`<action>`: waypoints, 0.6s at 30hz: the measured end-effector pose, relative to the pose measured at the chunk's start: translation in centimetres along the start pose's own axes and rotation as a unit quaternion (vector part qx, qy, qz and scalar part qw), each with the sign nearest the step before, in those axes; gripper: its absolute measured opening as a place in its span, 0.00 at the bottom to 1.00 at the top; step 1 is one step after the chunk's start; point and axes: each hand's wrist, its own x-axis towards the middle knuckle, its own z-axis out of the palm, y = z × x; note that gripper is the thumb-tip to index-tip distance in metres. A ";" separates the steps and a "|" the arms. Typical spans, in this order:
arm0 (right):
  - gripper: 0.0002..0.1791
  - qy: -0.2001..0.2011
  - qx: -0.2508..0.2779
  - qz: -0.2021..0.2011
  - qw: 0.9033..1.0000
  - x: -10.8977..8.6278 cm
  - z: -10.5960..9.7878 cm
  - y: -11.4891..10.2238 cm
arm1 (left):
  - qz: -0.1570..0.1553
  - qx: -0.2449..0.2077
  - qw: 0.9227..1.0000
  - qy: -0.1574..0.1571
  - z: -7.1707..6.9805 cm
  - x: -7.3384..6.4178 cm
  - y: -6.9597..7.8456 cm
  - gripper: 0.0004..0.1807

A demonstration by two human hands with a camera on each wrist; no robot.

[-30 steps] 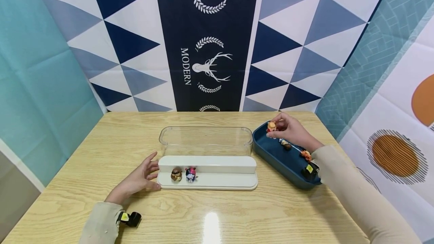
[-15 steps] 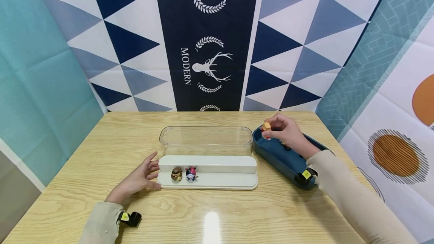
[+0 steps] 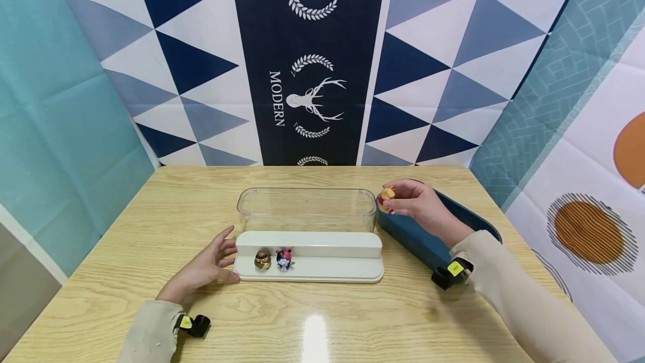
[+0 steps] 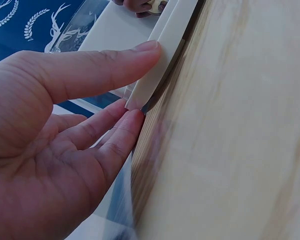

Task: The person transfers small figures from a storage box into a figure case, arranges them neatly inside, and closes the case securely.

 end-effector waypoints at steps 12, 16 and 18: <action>0.20 -0.058 0.097 0.022 0.993 -0.8 1.0 -0.1 | 0.007 0.001 1.000 0.001 0.0 0.1 0.0 0.67; 0.20 -0.059 0.083 0.037 0.994 -0.9 1.1 0.0 | 0.010 0.000 1.000 0.001 0.0 0.0 0.0 0.67; 0.19 -0.060 0.064 0.041 0.995 -1.0 1.2 0.1 | 0.009 0.003 1.000 0.002 0.1 0.0 0.0 0.67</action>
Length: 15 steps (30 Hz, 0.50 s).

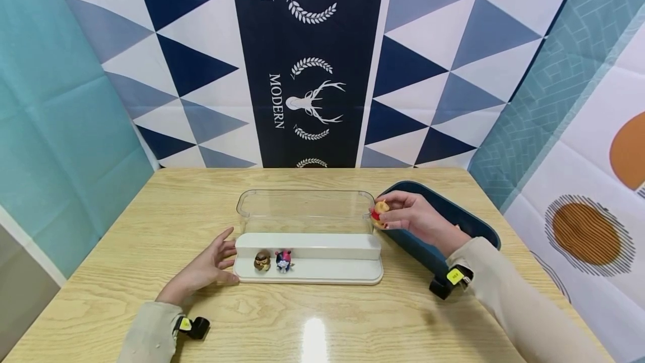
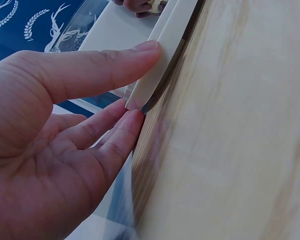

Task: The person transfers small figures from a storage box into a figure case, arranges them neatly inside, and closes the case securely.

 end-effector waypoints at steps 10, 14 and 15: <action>0.15 -0.029 -0.044 -0.015 0.999 -0.1 1.3 1.5 | -0.006 0.009 1.000 0.001 0.2 -0.2 0.0 0.67; 0.13 -0.029 -0.058 -0.033 0.997 0.0 2.0 2.2 | -0.005 0.010 1.000 0.002 0.2 -0.1 0.0 0.67; 0.13 -0.028 -0.064 -0.041 0.997 0.0 2.2 2.3 | -0.005 0.010 1.000 0.003 0.1 -0.1 0.0 0.67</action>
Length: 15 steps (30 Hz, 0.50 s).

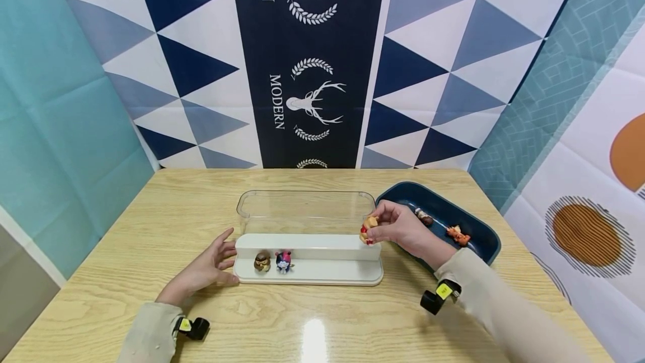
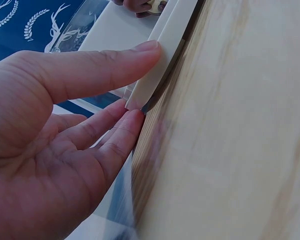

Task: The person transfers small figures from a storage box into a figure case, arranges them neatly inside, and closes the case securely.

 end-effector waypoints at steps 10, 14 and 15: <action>0.14 0.039 -0.032 0.000 0.999 0.3 1.7 1.0 | 0.002 -0.002 1.000 -0.001 0.0 0.0 0.1 0.67; 0.13 0.048 -0.043 0.005 0.998 0.5 2.3 1.4 | 0.002 -0.002 1.000 -0.001 0.0 0.0 0.0 0.67; 0.13 0.050 -0.045 0.006 0.998 0.6 2.5 1.4 | 0.003 -0.003 1.000 -0.001 -0.1 0.0 0.0 0.67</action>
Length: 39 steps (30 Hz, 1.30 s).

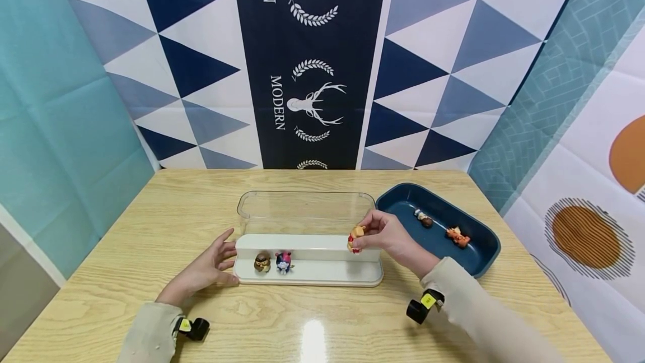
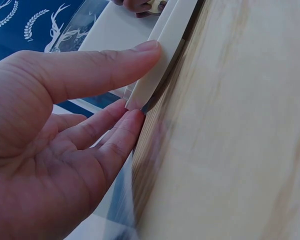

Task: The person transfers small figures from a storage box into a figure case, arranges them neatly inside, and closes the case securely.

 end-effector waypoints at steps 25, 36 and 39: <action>0.17 -0.006 -0.057 -0.036 0.998 0.6 4.2 1.4 | -0.006 -0.013 1.000 -0.003 -0.2 0.1 0.0 0.67; 0.17 -0.004 -0.094 -0.062 0.994 0.8 6.2 1.6 | -0.008 -0.011 1.000 -0.004 -0.1 0.0 0.2 0.67; 0.18 -0.005 -0.113 -0.072 0.991 0.8 6.7 1.6 | -0.003 -0.009 1.000 -0.003 0.0 0.0 0.2 0.67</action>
